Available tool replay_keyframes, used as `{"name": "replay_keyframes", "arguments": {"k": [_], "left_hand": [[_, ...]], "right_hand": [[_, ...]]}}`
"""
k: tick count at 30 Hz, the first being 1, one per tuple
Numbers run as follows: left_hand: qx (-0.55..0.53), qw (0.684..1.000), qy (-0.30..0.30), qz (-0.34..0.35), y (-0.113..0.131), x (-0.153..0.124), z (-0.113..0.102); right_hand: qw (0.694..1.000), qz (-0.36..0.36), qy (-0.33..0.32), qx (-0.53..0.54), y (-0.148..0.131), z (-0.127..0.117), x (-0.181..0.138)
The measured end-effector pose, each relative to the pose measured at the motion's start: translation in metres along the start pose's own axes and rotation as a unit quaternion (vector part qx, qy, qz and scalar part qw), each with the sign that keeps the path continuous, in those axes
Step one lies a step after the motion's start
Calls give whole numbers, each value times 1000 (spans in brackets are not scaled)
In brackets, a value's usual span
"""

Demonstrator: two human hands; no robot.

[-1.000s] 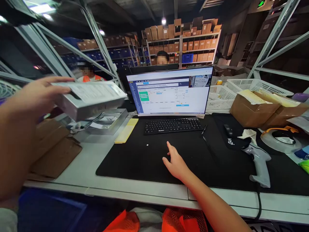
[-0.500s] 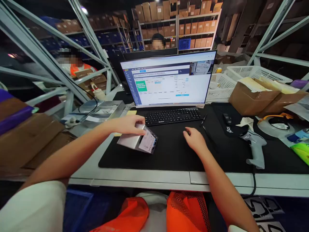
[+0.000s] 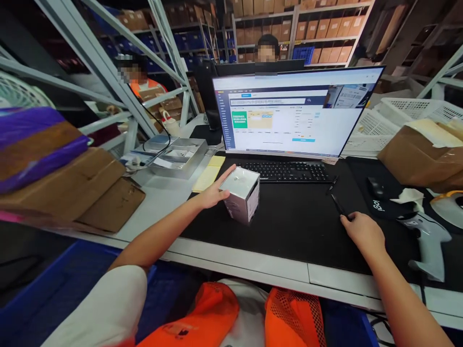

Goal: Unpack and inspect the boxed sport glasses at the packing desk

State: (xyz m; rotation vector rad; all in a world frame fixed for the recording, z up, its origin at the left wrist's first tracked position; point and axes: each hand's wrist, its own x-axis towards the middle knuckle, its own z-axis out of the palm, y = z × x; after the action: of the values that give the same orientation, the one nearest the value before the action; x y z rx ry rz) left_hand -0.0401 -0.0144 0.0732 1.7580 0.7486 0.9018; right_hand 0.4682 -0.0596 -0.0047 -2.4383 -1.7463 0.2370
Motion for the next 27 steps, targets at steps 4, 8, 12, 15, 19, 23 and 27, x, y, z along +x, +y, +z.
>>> {"name": "replay_keyframes", "arguments": {"k": [4,8,12,15,19,23,27], "left_hand": [[-92,994,22,44,-8,12,13],[-115,984,-105,82,5,32,29],[-90,964,-230,98,24,45,59],[-21,955,-274,108,34,49,79],[40,949,-288,123,38,46,90],[45,945,-292,142,38,41,87],[57,940,-300,151,40,37,82]], "right_hand": [[998,-9,40,57,-3,-19,-11],[986,-45,114,110,-31,-60,-42],[966,-168,189,50,-75,-108,-97],[918,-343,200,-10,-98,-129,-133],[861,-473,181,-43,-110,-130,-160],[846,-497,177,-72,-117,-124,-170],[839,-508,173,-85,-126,-127,-172]]}}
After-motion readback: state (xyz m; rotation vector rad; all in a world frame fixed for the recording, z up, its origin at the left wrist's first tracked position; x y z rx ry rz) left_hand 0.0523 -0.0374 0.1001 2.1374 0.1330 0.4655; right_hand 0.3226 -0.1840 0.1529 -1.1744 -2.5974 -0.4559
